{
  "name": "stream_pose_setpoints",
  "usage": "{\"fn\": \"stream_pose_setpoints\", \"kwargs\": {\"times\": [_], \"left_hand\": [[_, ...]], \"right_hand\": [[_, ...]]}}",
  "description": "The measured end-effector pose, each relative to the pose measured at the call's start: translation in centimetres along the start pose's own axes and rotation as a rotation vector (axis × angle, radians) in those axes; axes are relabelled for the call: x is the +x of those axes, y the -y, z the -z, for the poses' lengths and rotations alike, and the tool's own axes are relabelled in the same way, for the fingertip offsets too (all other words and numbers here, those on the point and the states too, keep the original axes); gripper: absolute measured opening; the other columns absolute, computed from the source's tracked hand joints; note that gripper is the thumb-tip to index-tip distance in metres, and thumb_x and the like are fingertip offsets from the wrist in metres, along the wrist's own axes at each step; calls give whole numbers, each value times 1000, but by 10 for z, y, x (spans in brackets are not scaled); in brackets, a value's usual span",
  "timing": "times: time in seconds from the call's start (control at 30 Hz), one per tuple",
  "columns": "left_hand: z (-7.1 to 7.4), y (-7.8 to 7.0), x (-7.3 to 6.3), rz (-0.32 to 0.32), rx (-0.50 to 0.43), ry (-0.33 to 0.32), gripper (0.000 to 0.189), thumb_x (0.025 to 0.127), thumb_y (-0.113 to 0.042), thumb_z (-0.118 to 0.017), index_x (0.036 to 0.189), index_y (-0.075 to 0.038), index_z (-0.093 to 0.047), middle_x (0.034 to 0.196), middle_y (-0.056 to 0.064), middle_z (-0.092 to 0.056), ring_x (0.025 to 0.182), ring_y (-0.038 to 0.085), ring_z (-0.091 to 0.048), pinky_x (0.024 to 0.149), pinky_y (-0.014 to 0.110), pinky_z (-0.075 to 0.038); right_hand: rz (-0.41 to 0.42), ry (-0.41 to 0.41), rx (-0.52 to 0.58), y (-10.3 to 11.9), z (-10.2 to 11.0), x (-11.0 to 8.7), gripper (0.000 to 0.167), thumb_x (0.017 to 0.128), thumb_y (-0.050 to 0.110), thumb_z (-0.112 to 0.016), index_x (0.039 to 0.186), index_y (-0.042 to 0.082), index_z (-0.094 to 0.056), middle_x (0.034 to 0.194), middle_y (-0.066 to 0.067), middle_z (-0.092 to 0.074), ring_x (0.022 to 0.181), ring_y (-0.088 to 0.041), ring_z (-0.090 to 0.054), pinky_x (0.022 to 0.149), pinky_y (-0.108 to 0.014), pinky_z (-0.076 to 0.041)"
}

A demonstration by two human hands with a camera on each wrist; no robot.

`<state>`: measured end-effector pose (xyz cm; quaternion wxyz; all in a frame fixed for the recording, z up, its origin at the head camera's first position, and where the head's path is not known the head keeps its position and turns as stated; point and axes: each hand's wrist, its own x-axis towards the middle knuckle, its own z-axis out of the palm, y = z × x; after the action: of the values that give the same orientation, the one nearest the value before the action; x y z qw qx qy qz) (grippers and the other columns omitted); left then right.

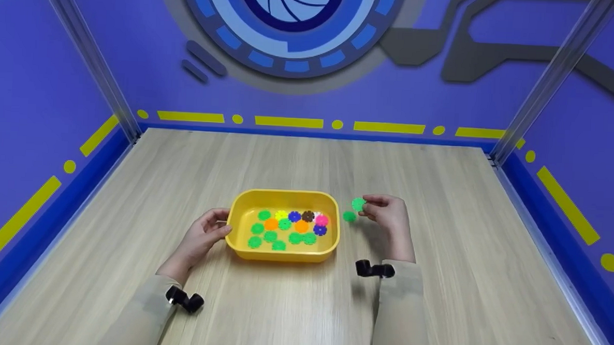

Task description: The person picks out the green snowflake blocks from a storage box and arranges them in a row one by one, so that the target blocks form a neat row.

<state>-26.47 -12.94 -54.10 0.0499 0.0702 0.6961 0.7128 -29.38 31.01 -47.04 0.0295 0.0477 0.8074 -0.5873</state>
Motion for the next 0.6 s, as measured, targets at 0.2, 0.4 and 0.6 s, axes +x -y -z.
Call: {"fn": "stream_pose_setpoints", "kwargs": {"times": [0.2, 0.4, 0.6], "left_hand": [[0, 1, 0, -7, 5, -3, 47, 93, -10, -75, 134, 1, -56, 127, 18, -62, 103, 15, -62, 86, 23, -55], [-1, 1, 1, -2, -43, 0, 47, 92, -6, -75, 134, 3, -55, 127, 19, -62, 102, 15, -63, 84, 24, -55], [-1, 1, 1, -7, -25, 3, 47, 93, -8, -74, 134, 4, -55, 128, 21, -61, 102, 14, -63, 84, 23, -55]], "right_hand": [[-25, -35, 6, -11, -2, 6, 43, 98, 4, -64, 137, -13, -56, 113, -8, -74, 80, -1, -73, 81, -18, -59], [-73, -72, -67, -22, -5, 11, 41, 97, 5, -64, 134, -11, -60, 106, -9, -75, 79, -5, -72, 77, -22, -61], [-110, -91, -28, -29, -11, 13, 38, 96, 1, -62, 132, -13, -60, 100, -10, -74, 75, -7, -72, 74, -21, -60]]}}
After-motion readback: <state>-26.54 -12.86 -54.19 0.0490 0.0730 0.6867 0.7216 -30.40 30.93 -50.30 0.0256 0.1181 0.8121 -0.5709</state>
